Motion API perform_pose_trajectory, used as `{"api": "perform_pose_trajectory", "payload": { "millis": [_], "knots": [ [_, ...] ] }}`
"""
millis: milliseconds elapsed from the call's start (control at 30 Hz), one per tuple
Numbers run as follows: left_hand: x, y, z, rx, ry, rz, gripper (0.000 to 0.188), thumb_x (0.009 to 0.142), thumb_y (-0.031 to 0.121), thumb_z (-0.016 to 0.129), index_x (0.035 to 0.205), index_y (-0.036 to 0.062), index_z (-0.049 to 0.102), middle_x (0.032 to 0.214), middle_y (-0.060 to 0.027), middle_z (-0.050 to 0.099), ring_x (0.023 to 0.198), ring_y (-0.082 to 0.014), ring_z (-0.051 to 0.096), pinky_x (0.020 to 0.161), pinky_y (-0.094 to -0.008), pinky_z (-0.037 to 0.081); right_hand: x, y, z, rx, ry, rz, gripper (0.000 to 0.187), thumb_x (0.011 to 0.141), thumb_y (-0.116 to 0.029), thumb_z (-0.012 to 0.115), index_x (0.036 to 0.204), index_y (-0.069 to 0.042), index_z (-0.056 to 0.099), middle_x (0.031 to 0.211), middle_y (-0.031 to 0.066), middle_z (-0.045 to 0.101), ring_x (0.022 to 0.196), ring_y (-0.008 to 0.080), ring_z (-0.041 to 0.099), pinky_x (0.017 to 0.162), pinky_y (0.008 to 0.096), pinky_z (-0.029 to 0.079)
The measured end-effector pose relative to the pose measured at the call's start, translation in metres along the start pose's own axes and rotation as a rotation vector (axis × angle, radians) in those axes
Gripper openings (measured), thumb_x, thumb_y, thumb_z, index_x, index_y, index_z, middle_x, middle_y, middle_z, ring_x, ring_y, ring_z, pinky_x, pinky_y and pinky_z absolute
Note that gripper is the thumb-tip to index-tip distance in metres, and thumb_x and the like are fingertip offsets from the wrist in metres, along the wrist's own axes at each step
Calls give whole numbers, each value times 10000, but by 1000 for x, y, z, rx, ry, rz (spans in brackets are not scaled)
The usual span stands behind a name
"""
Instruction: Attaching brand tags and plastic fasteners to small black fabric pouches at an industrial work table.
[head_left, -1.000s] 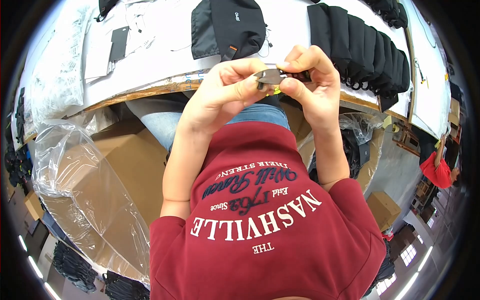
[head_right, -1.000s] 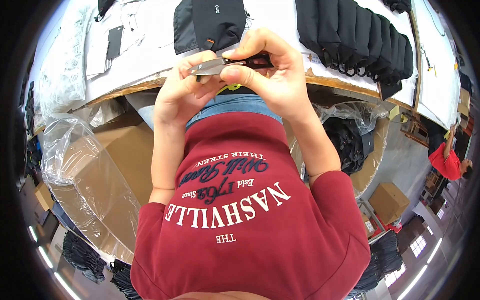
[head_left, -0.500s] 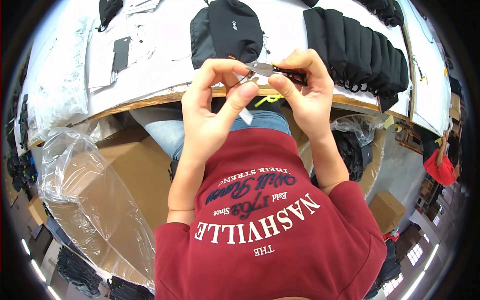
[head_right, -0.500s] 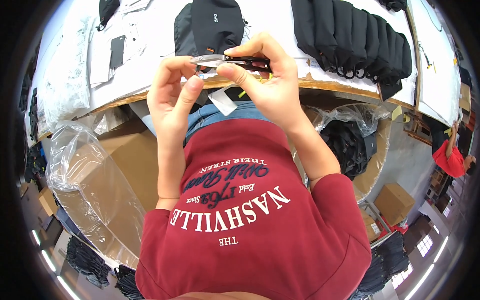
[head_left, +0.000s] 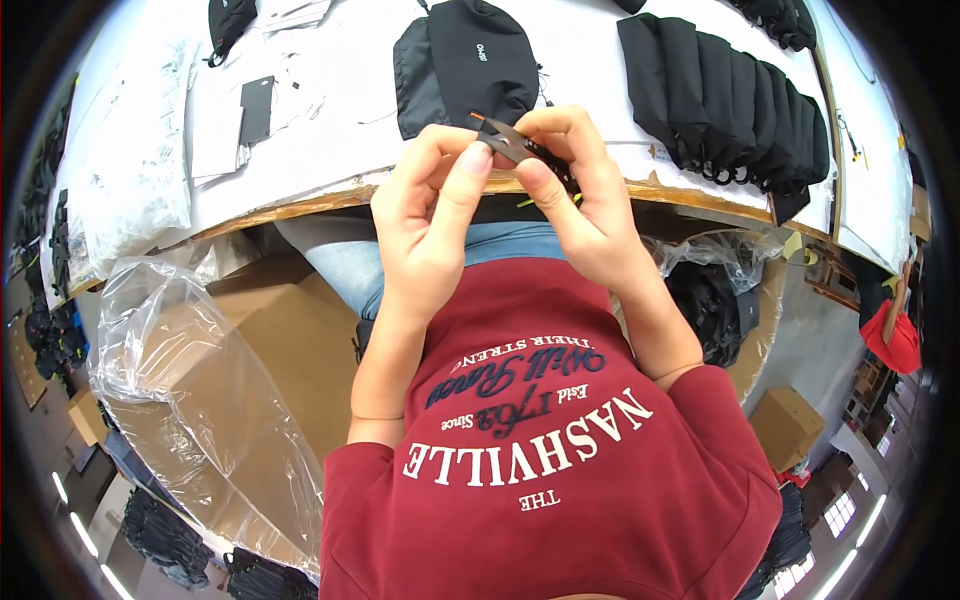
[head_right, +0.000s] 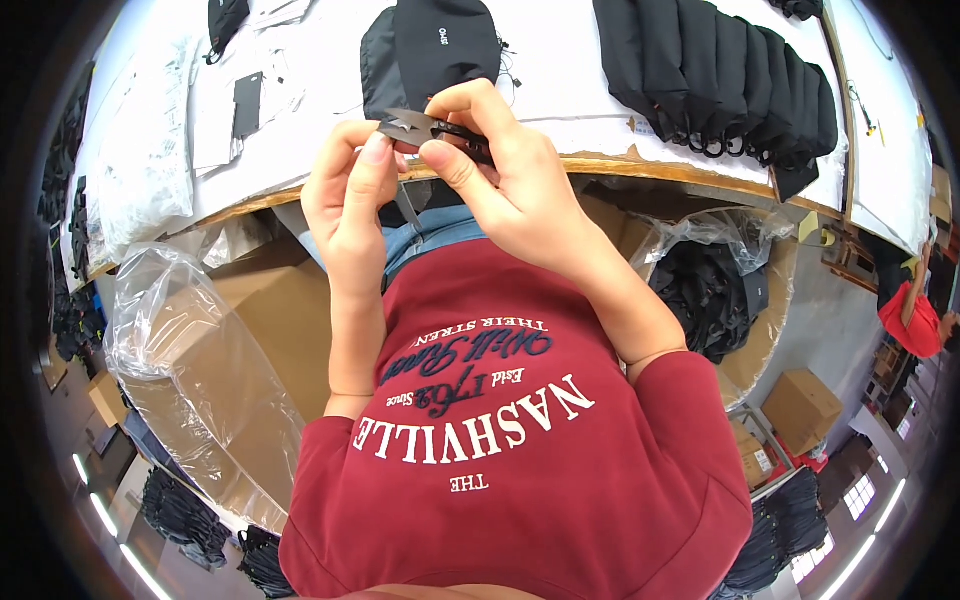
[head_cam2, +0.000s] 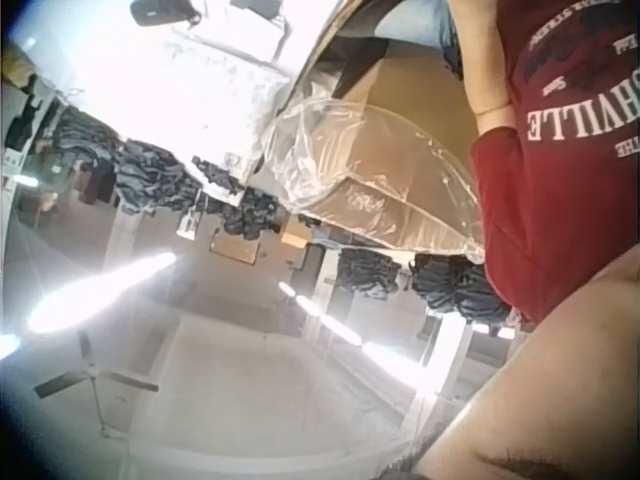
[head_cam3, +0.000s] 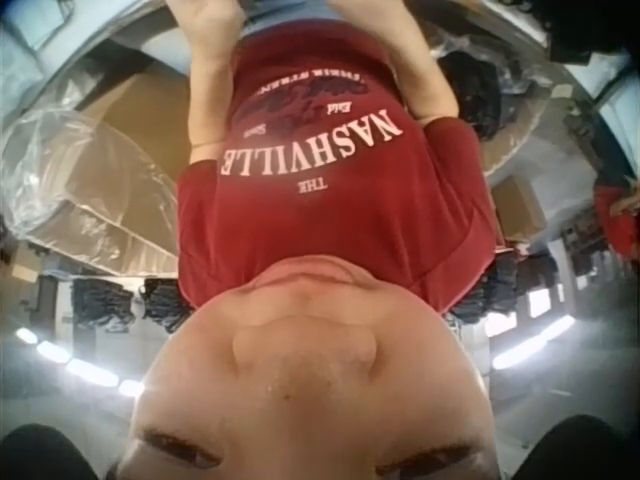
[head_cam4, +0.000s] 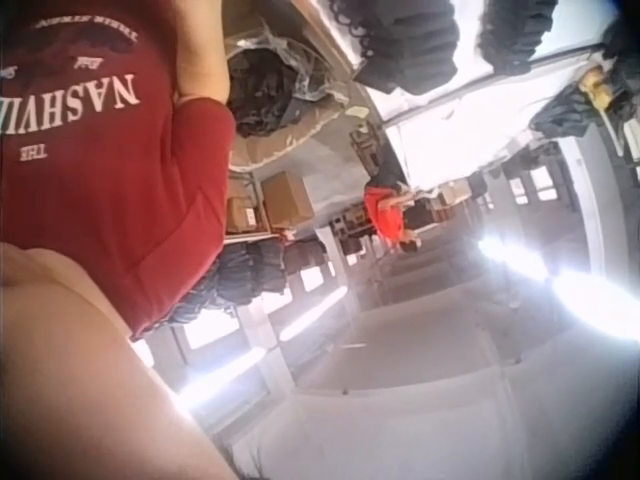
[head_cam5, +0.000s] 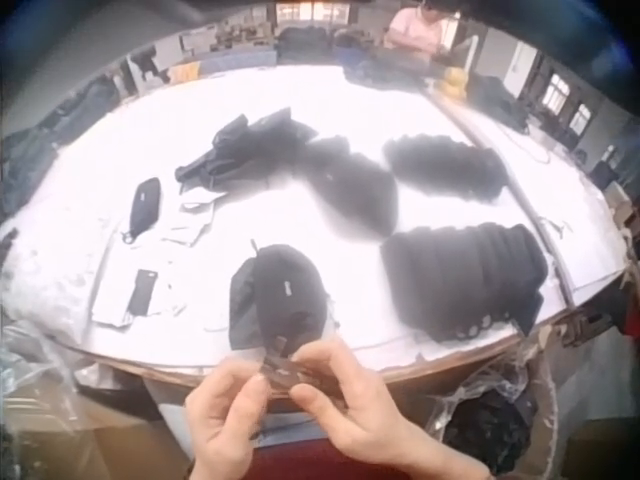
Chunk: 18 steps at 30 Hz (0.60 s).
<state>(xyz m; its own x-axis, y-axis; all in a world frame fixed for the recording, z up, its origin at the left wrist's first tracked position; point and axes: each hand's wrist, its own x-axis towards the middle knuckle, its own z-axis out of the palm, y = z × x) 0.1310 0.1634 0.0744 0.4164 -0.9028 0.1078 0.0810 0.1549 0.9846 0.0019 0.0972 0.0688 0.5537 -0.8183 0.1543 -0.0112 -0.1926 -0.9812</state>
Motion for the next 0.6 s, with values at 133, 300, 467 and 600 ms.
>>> {"api": "perform_pose_trajectory", "payload": {
  "millis": [133,300,467,600],
  "knots": [
    [1,-1,-7,-132,-98,-144,186,934,143,457,909,-13,554,609,53,399,539,-26,288,592,-185,334,1,0,-3,-100,-68,-18,228,888,-195,607,1021,-35,514,703,58,556,618,126,563,586,238,453],
    [5,-4,-11,-221,-167,-207,193,917,171,426,897,6,523,558,57,341,523,-31,287,609,-204,354,2,4,1,-58,-35,-123,215,868,-181,631,999,-35,541,708,64,587,587,124,576,543,239,452],
    [6,-9,-12,-377,-181,-255,149,926,152,466,917,15,525,556,64,375,522,-20,315,567,-200,321,3,4,-3,-161,-35,-171,196,843,-147,658,973,-31,566,693,62,609,587,134,605,526,230,459],
    [7,-8,-10,-423,-158,-287,155,919,157,477,933,9,518,528,65,343,522,-34,327,590,-215,341,5,1,-2,-187,-14,-225,186,829,-116,669,959,-25,570,689,55,621,632,146,652,529,222,470]
  ]
}}
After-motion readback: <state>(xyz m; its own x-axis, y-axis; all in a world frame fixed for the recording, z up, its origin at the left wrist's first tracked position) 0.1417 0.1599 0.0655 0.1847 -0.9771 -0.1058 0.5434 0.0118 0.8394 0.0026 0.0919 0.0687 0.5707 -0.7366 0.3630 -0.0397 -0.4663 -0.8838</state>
